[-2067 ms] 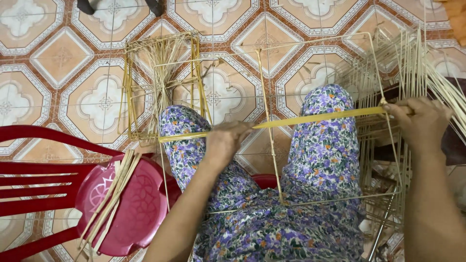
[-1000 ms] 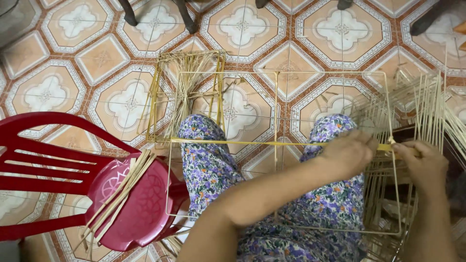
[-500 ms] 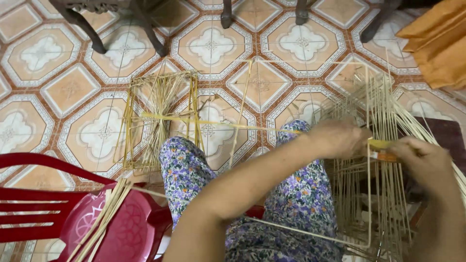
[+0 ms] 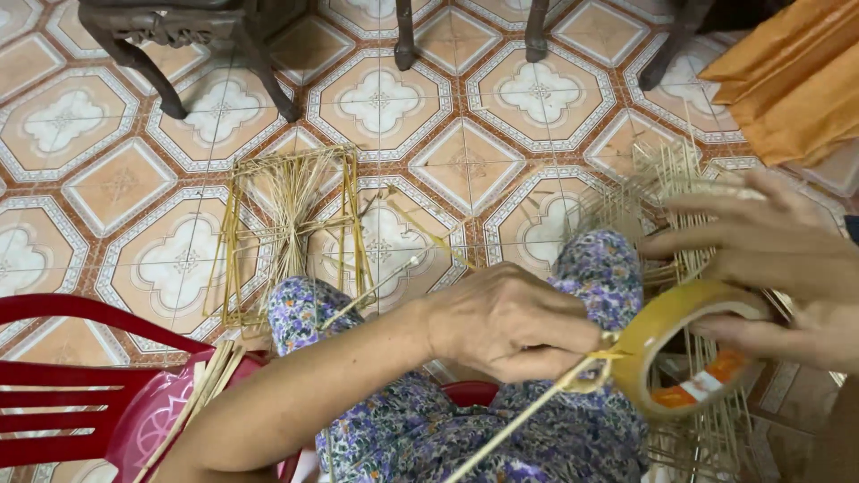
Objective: The person sits on a chair and weaves thin bamboo strips, bending and interlacing them into a frame structure on their lap. They gather and position strips, then use tape and scissors to secure and trim the ends of the woven piece.
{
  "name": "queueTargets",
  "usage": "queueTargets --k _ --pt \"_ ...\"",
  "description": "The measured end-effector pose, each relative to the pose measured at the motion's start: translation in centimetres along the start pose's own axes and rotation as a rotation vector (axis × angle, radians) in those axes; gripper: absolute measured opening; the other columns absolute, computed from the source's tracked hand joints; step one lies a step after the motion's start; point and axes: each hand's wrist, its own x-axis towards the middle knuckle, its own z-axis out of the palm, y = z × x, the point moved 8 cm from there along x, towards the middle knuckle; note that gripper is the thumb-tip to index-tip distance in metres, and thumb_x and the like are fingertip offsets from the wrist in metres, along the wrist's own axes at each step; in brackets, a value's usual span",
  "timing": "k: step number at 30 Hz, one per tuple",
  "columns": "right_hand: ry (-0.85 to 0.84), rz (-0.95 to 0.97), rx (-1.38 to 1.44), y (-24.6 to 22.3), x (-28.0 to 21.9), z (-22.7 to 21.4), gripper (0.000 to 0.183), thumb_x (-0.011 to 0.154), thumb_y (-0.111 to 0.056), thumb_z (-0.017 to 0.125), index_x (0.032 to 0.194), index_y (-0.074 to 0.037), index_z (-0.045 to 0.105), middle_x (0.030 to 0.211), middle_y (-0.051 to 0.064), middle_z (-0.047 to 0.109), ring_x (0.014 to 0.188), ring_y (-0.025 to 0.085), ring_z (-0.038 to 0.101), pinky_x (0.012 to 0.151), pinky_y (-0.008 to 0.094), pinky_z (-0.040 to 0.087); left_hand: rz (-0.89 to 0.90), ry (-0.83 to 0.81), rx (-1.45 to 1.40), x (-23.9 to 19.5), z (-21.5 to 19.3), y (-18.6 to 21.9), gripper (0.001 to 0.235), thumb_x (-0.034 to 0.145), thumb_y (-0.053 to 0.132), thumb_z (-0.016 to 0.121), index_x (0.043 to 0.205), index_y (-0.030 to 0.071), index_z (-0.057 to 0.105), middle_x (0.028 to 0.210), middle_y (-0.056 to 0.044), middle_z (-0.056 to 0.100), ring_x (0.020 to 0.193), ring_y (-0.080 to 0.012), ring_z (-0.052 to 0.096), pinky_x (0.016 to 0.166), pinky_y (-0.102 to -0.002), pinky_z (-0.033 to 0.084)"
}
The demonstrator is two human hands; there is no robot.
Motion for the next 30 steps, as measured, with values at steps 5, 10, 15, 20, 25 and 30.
queueTargets --k 5,10,15,20,25,30 --pt "-0.244 0.165 0.061 -4.0 3.9 6.3 0.028 0.084 -0.050 0.075 0.099 -0.026 0.077 0.097 -0.008 0.071 0.103 0.011 0.065 0.115 0.054 0.040 -0.128 0.051 -0.053 -2.7 -2.3 0.4 0.010 0.107 0.019 0.060 0.101 0.011 0.063 0.096 -0.006 0.065 0.084 -0.0182 0.068 0.073 -0.032 0.057" --pt "-0.171 0.443 0.166 -4.8 4.4 9.1 0.025 0.083 -0.040 0.075 0.081 -0.016 0.073 0.081 0.000 0.063 0.085 0.017 0.057 0.082 0.039 0.050 -0.656 -0.161 -0.313 -7.4 -1.2 -4.7 0.026 0.099 0.015 0.060 0.123 0.015 0.070 0.113 -0.004 0.077 0.100 -0.0180 0.075 0.092 -0.035 0.059" --pt "-0.203 0.656 0.307 -5.6 2.9 12.9 0.033 0.084 -0.034 0.078 0.072 -0.006 0.067 0.072 0.004 0.058 0.064 0.017 0.059 0.059 0.036 0.052 -0.754 -0.192 -0.604 -9.2 0.8 -6.8 0.028 0.102 0.027 0.059 0.125 0.013 0.068 0.119 -0.004 0.074 0.114 -0.0170 0.069 0.103 -0.037 0.053" --pt "-0.193 0.854 0.593 -7.1 3.2 17.1 0.023 0.080 -0.028 0.079 0.093 -0.009 0.076 0.061 0.002 0.069 0.054 0.014 0.063 0.053 0.033 0.053 -0.834 -0.336 -0.496 -11.4 4.3 -9.9 0.032 0.095 0.038 0.066 0.112 0.011 0.070 0.108 -0.004 0.075 0.107 -0.0171 0.070 0.097 -0.038 0.055" --pt "-0.168 0.929 0.769 -5.7 3.0 20.5 0.023 0.083 -0.025 0.075 0.097 -0.007 0.077 0.068 0.004 0.067 0.062 0.011 0.061 0.056 0.033 0.052 -0.989 -0.284 -0.466 -14.3 5.3 -12.9 0.027 0.094 0.034 0.068 0.107 0.011 0.071 0.106 -0.004 0.076 0.105 -0.0161 0.070 0.096 -0.038 0.054" --pt "-0.107 0.771 0.742 -4.7 4.4 22.3 0.023 0.083 -0.025 0.077 0.092 -0.004 0.077 0.066 0.002 0.071 0.060 0.010 0.063 0.056 0.031 0.051 -1.035 -0.078 -0.405 -15.8 4.8 -12.3 0.018 0.094 0.024 0.069 0.103 0.009 0.071 0.101 -0.003 0.077 0.100 -0.0148 0.072 0.092 -0.034 0.055"
